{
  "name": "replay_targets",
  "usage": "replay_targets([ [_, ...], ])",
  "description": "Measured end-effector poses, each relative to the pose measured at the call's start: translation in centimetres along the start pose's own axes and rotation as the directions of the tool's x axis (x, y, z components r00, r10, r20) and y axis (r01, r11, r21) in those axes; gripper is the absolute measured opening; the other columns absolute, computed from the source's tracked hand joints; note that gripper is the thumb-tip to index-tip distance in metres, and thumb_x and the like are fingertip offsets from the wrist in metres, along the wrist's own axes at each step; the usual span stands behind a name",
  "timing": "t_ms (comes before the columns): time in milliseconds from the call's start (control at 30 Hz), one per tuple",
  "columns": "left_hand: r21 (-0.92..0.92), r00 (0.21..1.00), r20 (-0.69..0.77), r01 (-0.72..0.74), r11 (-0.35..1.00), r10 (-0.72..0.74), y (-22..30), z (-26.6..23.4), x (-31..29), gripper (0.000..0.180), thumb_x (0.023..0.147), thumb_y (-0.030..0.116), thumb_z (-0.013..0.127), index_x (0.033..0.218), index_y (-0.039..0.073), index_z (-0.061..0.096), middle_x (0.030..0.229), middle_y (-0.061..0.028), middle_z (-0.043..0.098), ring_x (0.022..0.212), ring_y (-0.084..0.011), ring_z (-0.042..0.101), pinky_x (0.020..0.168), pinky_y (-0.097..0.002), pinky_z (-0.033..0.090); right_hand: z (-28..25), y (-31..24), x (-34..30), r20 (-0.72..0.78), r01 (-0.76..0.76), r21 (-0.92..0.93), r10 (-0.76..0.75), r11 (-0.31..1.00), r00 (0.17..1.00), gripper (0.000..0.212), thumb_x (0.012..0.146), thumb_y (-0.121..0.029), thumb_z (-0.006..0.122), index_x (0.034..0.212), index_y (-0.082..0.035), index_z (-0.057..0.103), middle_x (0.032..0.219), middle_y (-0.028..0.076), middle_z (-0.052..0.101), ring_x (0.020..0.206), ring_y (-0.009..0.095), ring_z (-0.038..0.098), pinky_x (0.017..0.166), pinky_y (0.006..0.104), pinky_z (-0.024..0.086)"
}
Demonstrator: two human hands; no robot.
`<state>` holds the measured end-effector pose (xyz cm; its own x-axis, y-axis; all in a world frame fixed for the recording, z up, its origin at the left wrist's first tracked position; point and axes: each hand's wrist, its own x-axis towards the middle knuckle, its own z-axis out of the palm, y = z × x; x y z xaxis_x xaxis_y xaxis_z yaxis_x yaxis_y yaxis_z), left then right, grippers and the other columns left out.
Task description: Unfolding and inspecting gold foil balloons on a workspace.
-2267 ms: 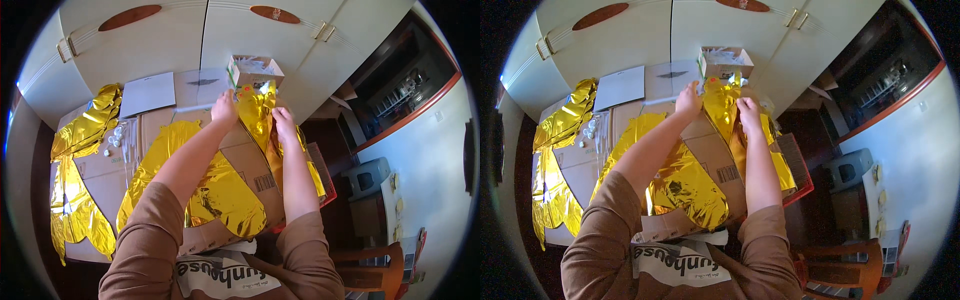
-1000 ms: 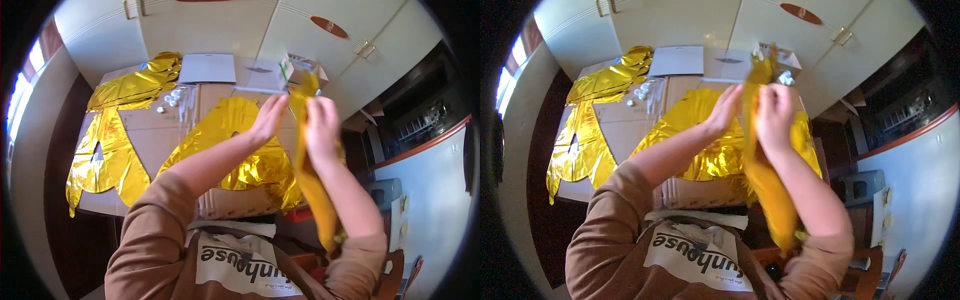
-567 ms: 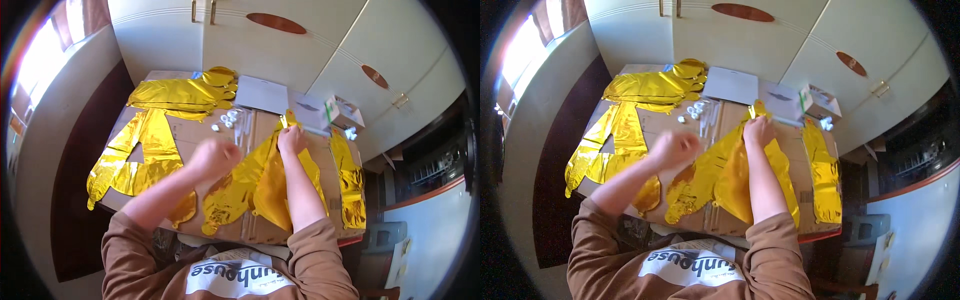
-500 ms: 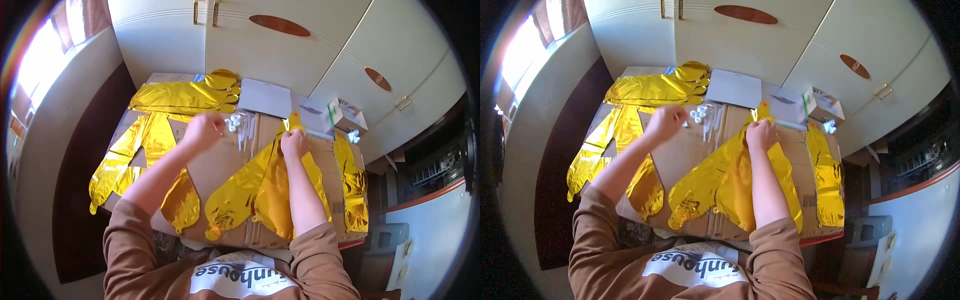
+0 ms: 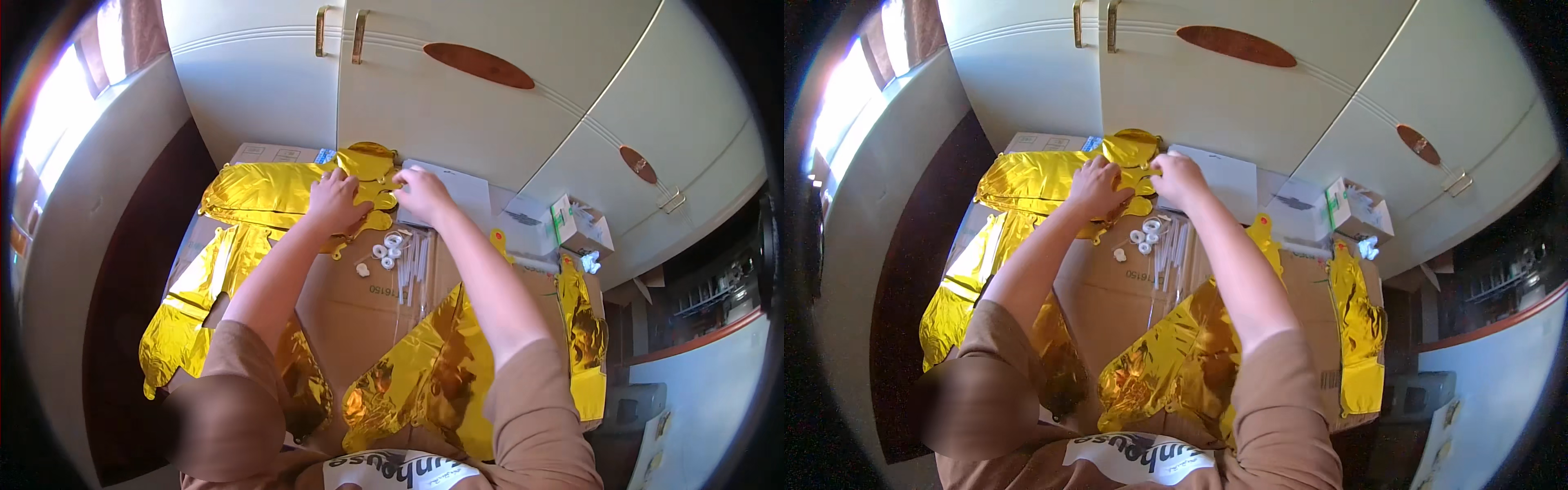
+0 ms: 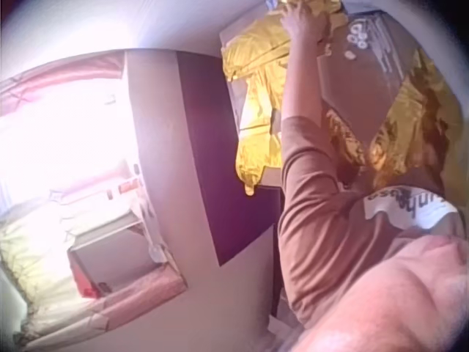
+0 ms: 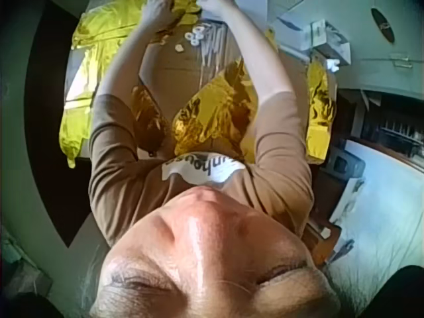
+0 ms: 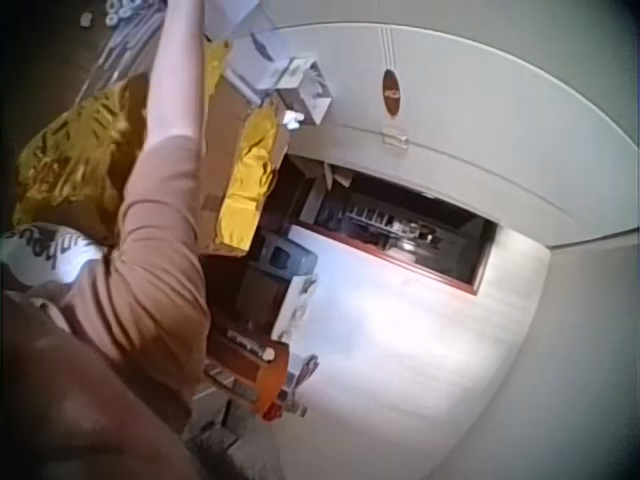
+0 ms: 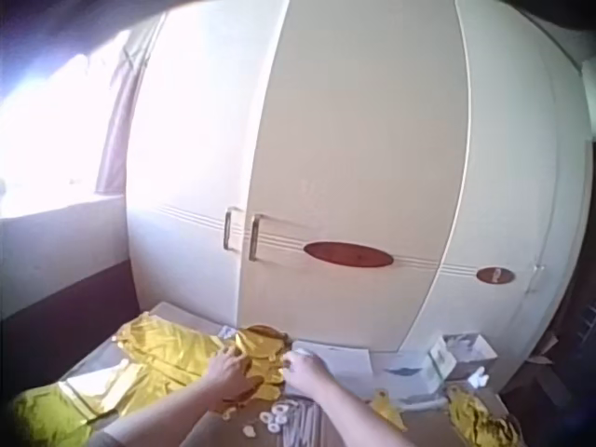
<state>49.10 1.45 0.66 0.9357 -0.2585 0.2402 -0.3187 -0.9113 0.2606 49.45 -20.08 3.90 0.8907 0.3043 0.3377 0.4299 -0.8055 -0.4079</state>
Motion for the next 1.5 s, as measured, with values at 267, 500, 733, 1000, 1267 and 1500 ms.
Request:
replay_targets([
  [267,-0.243,0.978,-0.174,-0.153,0.958,0.112,-3.1,1.5,-1.3,0.019,0.081,0.026,0.075,0.090,0.010,0.074,0.100,-0.0109,0.066,0.101,-0.0333,0.062,0.092,-0.0429,0.050,6.3,1.9,5.1,-0.027,0.057,-0.110,-0.061,0.992,0.998,0.041,0.080,-0.028,0.075,0.115,-0.009,0.069,0.122,0.016,0.068,0.113,0.033,0.063,0.102,0.0411,0.048],
  [500,-0.412,0.992,0.114,-0.010,0.911,0.063,-3.4,-2.1,-2.1,0.022,0.081,0.024,0.075,0.089,0.004,0.074,0.090,-0.0126,0.069,0.090,-0.0330,0.066,0.083,-0.0382,0.054,6.1,2.9,7.0,-0.063,-0.169,-0.026,0.167,0.985,0.984,0.028,0.082,-0.021,0.073,0.109,-0.012,0.071,0.115,0.012,0.070,0.107,0.029,0.067,0.094,0.0409,0.053],
  [733,-0.241,0.950,-0.108,-0.309,0.920,0.292,-0.1,-2.4,-1.2,0.035,0.077,0.033,0.078,0.101,0.008,0.073,0.098,-0.0121,0.069,0.100,-0.0342,0.065,0.089,-0.0437,0.053,4.7,3.7,8.9,-0.005,-0.315,0.298,0.331,0.901,0.944,0.010,0.079,-0.007,0.072,0.089,-0.006,0.074,0.086,0.007,0.075,0.078,0.016,0.069,0.075,0.0310,0.056],
  [1000,0.062,0.847,-0.030,-0.529,0.846,0.531,1.4,2.4,1.4,0.010,0.081,0.017,0.067,0.084,0.007,0.066,0.087,-0.0089,0.064,0.083,-0.0301,0.068,0.075,-0.0429,0.057,5.1,4.1,8.9,-0.089,-0.350,0.314,0.395,0.882,0.914,0.013,0.081,-0.005,0.067,0.093,-0.005,0.072,0.088,0.009,0.074,0.082,0.019,0.069,0.077,0.0337,0.056],
  [1267,-0.630,0.998,-0.039,-0.064,0.774,0.051,1.6,1.1,1.1,0.012,0.082,0.013,0.078,0.089,0.003,0.076,0.078,-0.0052,0.067,0.068,-0.0162,0.062,0.062,-0.0326,0.051,5.9,6.0,6.2,-0.525,-0.150,0.003,0.129,0.989,0.841,0.013,0.084,-0.013,0.069,0.095,-0.006,0.072,0.088,0.010,0.070,0.084,0.027,0.069,0.080,0.0373,0.055],
  [1500,-0.749,0.935,0.335,0.340,0.569,-0.118,-0.4,-0.4,1.7,0.030,0.091,0.024,0.074,0.072,0.002,0.069,0.059,-0.0025,0.060,0.048,-0.0107,0.052,0.047,-0.0296,0.042,1.0,1.4,-0.2,0.028,-0.130,0.178,0.127,0.975,0.991,0.018,0.082,-0.019,0.073,0.095,-0.008,0.075,0.100,0.011,0.067,0.091,0.030,0.066,0.082,0.0407,0.054],
])
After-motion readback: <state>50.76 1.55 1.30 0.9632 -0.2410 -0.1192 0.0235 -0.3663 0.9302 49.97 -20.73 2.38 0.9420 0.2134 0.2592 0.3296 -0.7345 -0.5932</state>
